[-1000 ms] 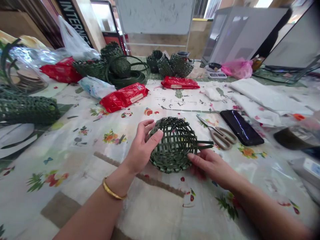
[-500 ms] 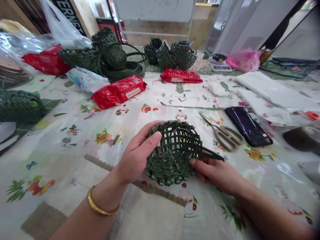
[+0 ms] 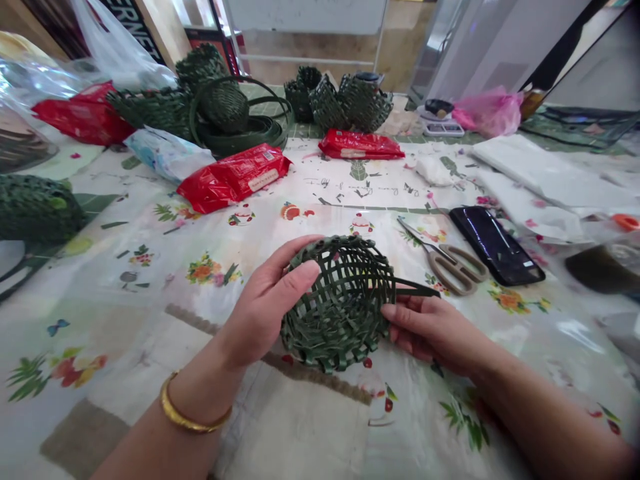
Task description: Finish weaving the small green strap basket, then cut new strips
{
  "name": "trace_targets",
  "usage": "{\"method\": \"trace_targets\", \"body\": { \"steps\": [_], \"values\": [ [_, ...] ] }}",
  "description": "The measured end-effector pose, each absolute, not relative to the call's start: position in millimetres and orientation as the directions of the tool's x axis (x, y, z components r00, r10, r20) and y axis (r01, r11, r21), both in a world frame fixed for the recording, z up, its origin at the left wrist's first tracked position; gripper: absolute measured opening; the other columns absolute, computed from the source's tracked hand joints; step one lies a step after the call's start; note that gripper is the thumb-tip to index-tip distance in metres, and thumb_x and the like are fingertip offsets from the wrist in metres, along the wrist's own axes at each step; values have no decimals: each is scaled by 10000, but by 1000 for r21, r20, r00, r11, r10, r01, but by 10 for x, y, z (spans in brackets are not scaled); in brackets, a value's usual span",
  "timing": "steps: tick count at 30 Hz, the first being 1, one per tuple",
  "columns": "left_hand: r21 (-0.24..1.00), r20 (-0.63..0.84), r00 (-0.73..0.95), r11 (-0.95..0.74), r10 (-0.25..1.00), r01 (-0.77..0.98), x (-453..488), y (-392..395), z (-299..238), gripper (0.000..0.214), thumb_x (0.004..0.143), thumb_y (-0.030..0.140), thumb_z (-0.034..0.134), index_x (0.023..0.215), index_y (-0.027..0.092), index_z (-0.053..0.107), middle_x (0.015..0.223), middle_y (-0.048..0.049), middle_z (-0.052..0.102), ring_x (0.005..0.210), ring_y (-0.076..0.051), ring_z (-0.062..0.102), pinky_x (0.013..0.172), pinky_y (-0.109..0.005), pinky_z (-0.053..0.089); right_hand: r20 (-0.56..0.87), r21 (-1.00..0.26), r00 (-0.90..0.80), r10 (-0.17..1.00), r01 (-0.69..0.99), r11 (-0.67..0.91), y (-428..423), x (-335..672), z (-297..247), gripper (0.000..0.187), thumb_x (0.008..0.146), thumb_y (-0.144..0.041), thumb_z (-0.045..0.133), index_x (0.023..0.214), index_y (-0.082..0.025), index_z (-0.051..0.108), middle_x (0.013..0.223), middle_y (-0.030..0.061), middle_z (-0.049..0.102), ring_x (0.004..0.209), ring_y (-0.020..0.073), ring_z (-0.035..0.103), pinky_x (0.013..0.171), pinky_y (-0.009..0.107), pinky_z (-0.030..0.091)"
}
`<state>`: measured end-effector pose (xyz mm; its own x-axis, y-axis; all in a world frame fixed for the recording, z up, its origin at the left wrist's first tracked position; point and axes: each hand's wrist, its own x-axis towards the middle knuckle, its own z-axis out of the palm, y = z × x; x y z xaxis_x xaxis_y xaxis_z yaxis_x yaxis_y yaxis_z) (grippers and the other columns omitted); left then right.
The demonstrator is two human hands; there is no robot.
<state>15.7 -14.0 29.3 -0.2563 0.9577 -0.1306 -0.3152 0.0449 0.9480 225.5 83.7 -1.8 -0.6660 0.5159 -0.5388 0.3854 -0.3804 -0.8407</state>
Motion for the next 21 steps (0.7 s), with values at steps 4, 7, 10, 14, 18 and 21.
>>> {"method": "trace_targets", "body": {
  "steps": [4,7,10,14,18,21],
  "values": [
    [987,-147,-255,124,956,-106,127,-171,360,525,769,465,629,1233,230,555,1175,-99,624,961,-274,626,803,-388,514,-528,-849,-662,533,427,-310,806,2212,7,265,765,-416,657,734,-194,516,513,-55,506,370,46,381,313,168,274],
    [992,-122,-271,129,955,9,113,-194,406,530,780,476,609,1250,238,552,1177,-100,624,995,-278,616,820,-383,509,-513,-858,-675,530,426,-288,784,2184,6,227,773,-382,656,795,-203,517,566,-50,537,417,64,451,332,166,348],
    [991,-124,-271,135,954,22,98,-215,476,513,751,450,650,1206,221,586,1133,-94,648,984,-275,620,796,-352,517,-489,-871,-712,504,365,-329,804,2194,-3,258,757,-356,678,909,-211,528,589,-47,566,466,105,539,368,203,440],
    [971,-213,-277,170,937,-170,92,-234,588,484,739,438,646,1152,189,609,942,-77,701,784,-235,661,655,-315,538,-386,-908,-730,564,192,-373,889,2259,10,408,698,-246,751,1045,-215,539,711,-12,666,587,121,624,505,229,522],
    [962,-241,-304,187,922,-197,81,-227,634,399,720,401,667,1049,176,644,797,-43,693,669,-188,638,596,-280,522,-357,-889,-727,587,71,-453,946,2300,10,206,700,-214,761,859,-179,635,723,14,704,635,107,653,584,207,534],
    [966,-243,-323,198,915,-164,57,-211,615,320,718,412,670,928,171,664,708,-19,654,624,-160,604,581,-258,500,-387,-834,-747,540,33,-551,941,2294,-18,188,726,-218,744,903,-180,691,895,43,726,772,135,689,705,246,565]
  ]
}}
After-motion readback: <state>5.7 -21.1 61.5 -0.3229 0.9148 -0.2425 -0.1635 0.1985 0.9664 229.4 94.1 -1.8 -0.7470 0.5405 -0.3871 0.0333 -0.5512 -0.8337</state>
